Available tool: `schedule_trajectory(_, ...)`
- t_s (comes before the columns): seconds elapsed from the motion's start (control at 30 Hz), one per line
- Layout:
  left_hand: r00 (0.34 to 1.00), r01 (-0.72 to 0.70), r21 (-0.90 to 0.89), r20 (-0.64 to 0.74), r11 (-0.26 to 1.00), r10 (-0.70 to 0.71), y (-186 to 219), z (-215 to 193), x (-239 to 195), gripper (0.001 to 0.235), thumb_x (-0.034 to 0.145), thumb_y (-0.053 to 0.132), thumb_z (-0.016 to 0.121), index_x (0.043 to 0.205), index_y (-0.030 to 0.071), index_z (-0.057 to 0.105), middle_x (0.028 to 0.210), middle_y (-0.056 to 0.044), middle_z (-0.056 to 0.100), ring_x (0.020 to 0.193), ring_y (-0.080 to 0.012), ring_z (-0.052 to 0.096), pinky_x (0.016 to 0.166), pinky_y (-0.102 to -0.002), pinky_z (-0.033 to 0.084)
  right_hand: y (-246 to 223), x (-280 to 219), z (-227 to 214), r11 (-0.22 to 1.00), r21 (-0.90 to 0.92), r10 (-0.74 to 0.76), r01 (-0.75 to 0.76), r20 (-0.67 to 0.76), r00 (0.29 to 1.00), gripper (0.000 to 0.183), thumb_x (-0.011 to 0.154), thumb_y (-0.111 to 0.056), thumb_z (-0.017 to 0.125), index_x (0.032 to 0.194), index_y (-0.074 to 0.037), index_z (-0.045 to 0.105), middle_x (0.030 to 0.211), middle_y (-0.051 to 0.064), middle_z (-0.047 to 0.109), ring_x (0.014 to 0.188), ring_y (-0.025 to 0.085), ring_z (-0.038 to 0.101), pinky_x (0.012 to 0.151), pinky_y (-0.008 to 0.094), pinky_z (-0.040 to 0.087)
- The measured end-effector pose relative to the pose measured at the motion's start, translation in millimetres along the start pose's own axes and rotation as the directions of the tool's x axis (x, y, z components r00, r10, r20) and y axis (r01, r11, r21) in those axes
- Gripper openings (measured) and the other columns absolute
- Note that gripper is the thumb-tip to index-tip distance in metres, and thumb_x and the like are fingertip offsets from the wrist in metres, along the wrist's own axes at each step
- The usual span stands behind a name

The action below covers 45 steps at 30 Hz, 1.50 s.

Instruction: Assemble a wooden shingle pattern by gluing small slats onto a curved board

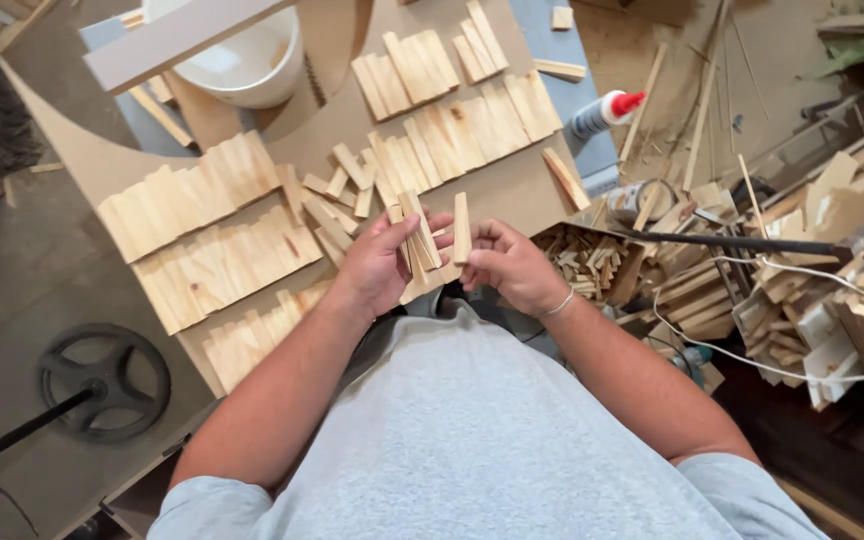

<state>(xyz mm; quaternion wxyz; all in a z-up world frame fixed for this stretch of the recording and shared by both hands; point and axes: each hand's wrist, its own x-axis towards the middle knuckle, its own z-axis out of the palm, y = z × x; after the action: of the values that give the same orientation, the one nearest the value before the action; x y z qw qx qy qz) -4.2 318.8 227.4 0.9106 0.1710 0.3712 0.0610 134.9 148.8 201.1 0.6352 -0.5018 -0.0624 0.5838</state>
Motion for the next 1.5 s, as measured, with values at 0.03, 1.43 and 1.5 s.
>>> schedule_trajectory(0.03,1.0,0.009,0.005,0.002,1.0,-0.009,-4,-1,7,0.025,0.097,0.023,0.068,0.118,0.014,0.059,0.116,-0.015,0.077,0.096,-0.0299,0.078,0.079,-0.047,0.066,2,0,-16,1.0,0.005,-0.002,0.002,-0.009,1.0,0.032,0.093,0.0,0.068,0.121,0.0,0.053,0.09,0.015,0.069,0.072,0.026,0.076,0.065,0.038,0.068)
schedule_trajectory(1.43,0.981,0.108,0.377,-0.19,0.92,-0.037,-51,50,60,0.026,0.092,0.02,0.078,0.101,0.003,0.061,0.073,-0.016,0.072,0.059,-0.0257,0.075,0.048,-0.039,0.066,-23,-46,-130,0.84,-0.442,-0.419,0.316,-0.158,0.894,0.034,0.084,0.005,0.08,0.112,-0.003,0.062,0.108,0.01,0.068,0.089,0.013,0.064,0.075,0.026,0.054)
schedule_trajectory(1.5,0.969,0.12,0.356,-0.246,0.927,-0.031,-55,49,66,0.026,0.094,0.026,0.074,0.101,0.002,0.064,0.079,-0.016,0.074,0.065,-0.0259,0.077,0.053,-0.041,0.068,-14,-42,-130,0.83,-0.506,-0.47,0.235,-0.409,0.782,0.033,0.089,-0.001,0.078,0.115,-0.005,0.058,0.094,0.005,0.062,0.08,0.01,0.059,0.068,0.022,0.051)
